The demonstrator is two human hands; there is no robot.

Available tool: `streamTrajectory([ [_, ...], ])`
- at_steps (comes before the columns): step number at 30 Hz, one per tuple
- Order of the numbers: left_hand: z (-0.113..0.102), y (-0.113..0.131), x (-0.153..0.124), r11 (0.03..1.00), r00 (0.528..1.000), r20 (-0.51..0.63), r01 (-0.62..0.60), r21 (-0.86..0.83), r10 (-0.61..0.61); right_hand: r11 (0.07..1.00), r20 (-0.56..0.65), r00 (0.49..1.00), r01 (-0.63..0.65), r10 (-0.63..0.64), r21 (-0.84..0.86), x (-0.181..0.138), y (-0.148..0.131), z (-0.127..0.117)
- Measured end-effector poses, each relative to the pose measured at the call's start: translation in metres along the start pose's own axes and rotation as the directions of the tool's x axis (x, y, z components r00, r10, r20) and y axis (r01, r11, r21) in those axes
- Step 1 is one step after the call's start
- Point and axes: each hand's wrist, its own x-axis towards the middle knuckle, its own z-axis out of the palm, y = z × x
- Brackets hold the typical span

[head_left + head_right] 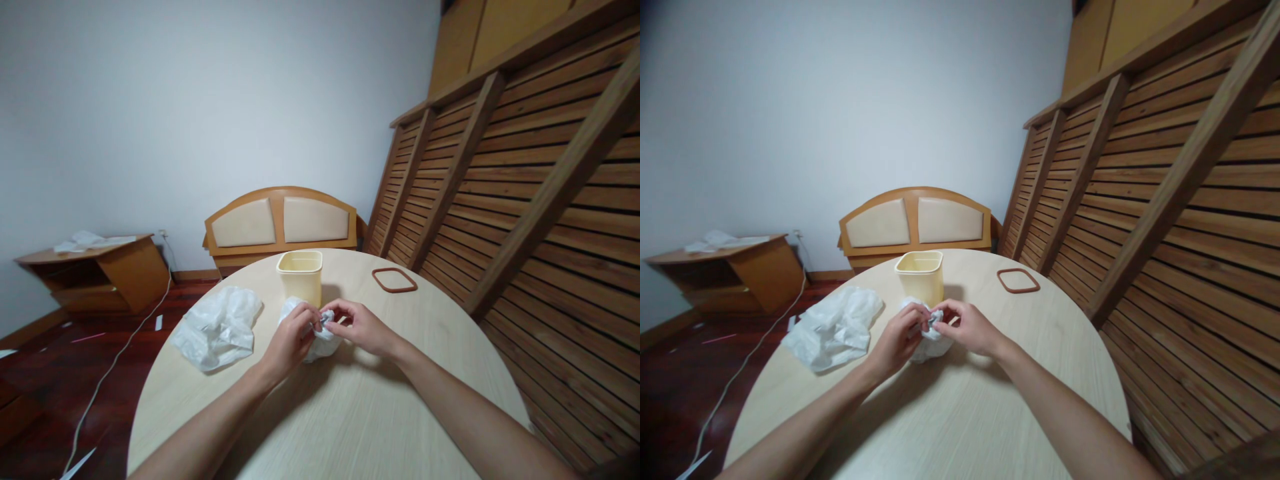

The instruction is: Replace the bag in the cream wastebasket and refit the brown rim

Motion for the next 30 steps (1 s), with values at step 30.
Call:
streamTrajectory([
  [30, 0.01, -0.006, -0.001, 0.951, 0.958, -0.143, 0.212, -0.225, -0.248, 0.893, 0.088, 0.952, 0.307, -0.294, -0.33, -0.005, 0.0, 0.008],
])
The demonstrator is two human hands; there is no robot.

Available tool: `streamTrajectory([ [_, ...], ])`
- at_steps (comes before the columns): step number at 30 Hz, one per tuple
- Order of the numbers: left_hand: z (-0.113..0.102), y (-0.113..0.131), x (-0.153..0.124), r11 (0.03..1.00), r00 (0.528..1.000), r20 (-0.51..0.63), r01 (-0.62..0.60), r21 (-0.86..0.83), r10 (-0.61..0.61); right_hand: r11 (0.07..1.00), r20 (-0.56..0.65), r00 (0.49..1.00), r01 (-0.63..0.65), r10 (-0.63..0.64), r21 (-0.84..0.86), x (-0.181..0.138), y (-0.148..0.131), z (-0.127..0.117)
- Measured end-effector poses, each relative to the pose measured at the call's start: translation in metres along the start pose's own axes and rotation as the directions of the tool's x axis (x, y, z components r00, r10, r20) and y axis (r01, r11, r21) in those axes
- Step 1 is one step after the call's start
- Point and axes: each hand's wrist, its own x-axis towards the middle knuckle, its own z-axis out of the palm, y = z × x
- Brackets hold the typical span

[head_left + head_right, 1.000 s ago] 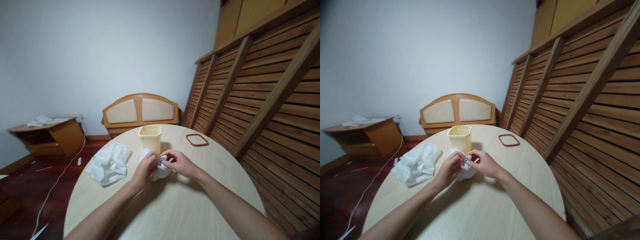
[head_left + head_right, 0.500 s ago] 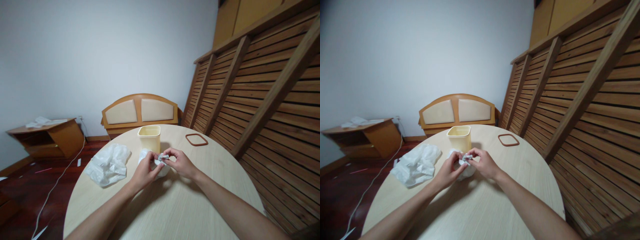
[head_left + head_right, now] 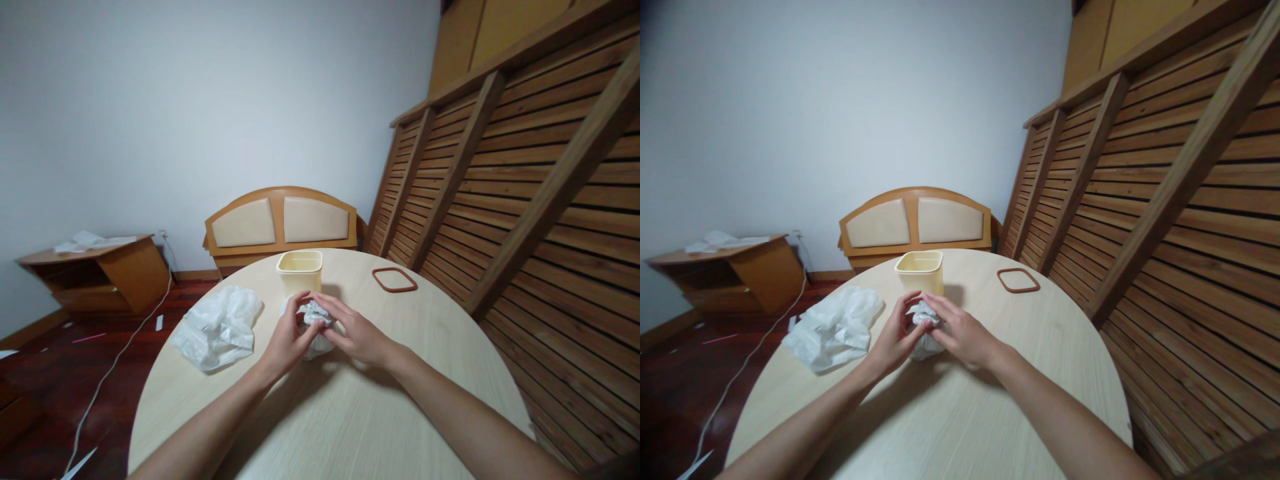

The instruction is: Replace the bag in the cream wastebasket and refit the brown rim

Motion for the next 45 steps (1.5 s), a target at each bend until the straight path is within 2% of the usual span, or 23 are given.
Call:
streamTrajectory([
  [3, 0.0, 0.006, -0.001, 1.0, 0.999, 0.031, -0.023, -0.002, 0.023, 1.0, -0.046, 0.999, 0.012, -0.011, 0.016, 0.002, 0.0, -0.002],
  [6, -0.005, 0.007, 0.0, 0.99, 0.999, 0.038, -0.043, 0.137, 0.039, 0.999, -0.12, 0.992, -0.03, 0.035, 0.042, 0.004, 0.002, -0.004],
  [10, -0.014, -0.006, 0.003, 0.915, 1.0, 0.005, -0.028, 0.402, 0.028, 0.991, -0.197, 0.972, -0.113, 0.125, 0.071, 0.005, 0.007, -0.004],
  [13, -0.015, -0.021, 0.003, 0.885, 1.0, -0.008, 0.008, 0.466, -0.005, 0.991, -0.239, 0.962, -0.131, 0.132, 0.018, 0.004, 0.008, -0.006],
  [16, -0.01, -0.032, 0.001, 0.888, 0.999, -0.017, 0.049, 0.458, -0.047, 0.987, -0.214, 0.971, -0.128, 0.105, -0.095, 0.002, 0.008, -0.005],
  [19, -0.007, -0.036, -0.001, 0.897, 0.997, -0.025, 0.071, 0.436, -0.067, 0.973, -0.096, 0.987, -0.145, 0.129, -0.18, -0.002, 0.009, -0.001],
  [22, -0.007, -0.038, 0.0, 0.907, 0.996, -0.03, 0.089, 0.412, -0.085, 0.96, -0.001, 0.985, -0.168, 0.172, -0.222, -0.006, 0.011, 0.006],
  [25, -0.009, -0.037, 0.001, 0.922, 0.993, -0.05, 0.115, 0.369, -0.104, 0.956, 0.02, 0.983, -0.175, 0.185, -0.236, -0.008, 0.014, 0.01],
  [30, -0.012, -0.028, 0.005, 0.932, 0.992, -0.08, 0.12, 0.342, -0.098, 0.966, -0.02, 0.989, -0.151, 0.15, -0.21, -0.007, 0.019, 0.006],
  [34, -0.015, -0.017, 0.009, 0.928, 0.981, -0.124, 0.184, 0.325, -0.151, 0.973, -0.155, 0.987, -0.07, 0.036, -0.221, -0.002, 0.023, -0.004],
  [36, -0.017, -0.014, 0.011, 0.919, 0.97, -0.13, 0.236, 0.316, -0.205, 0.969, -0.191, 0.981, -0.066, 0.019, -0.238, -0.002, 0.027, -0.008],
  [38, -0.018, -0.013, 0.012, 0.895, 0.958, -0.134, 0.285, 0.342, -0.254, 0.963, -0.193, 0.98, -0.101, 0.053, -0.249, -0.003, 0.031, -0.011],
  [40, -0.019, -0.014, 0.012, 0.87, 0.947, -0.151, 0.32, 0.376, -0.283, 0.949, -0.202, 0.968, -0.199, 0.152, -0.243, -0.005, 0.033, -0.011],
  [43, -0.02, -0.017, 0.013, 0.87, 0.934, -0.16, 0.357, 0.34, -0.32, 0.894, -0.227, 0.902, -0.409, 0.366, -0.182, -0.007, 0.034, -0.011],
  [45, -0.02, -0.02, 0.013, 0.881, 0.922, -0.145, 0.387, 0.273, -0.36, 0.871, -0.21, 0.868, -0.479, 0.451, -0.112, -0.007, 0.035, -0.01],
])
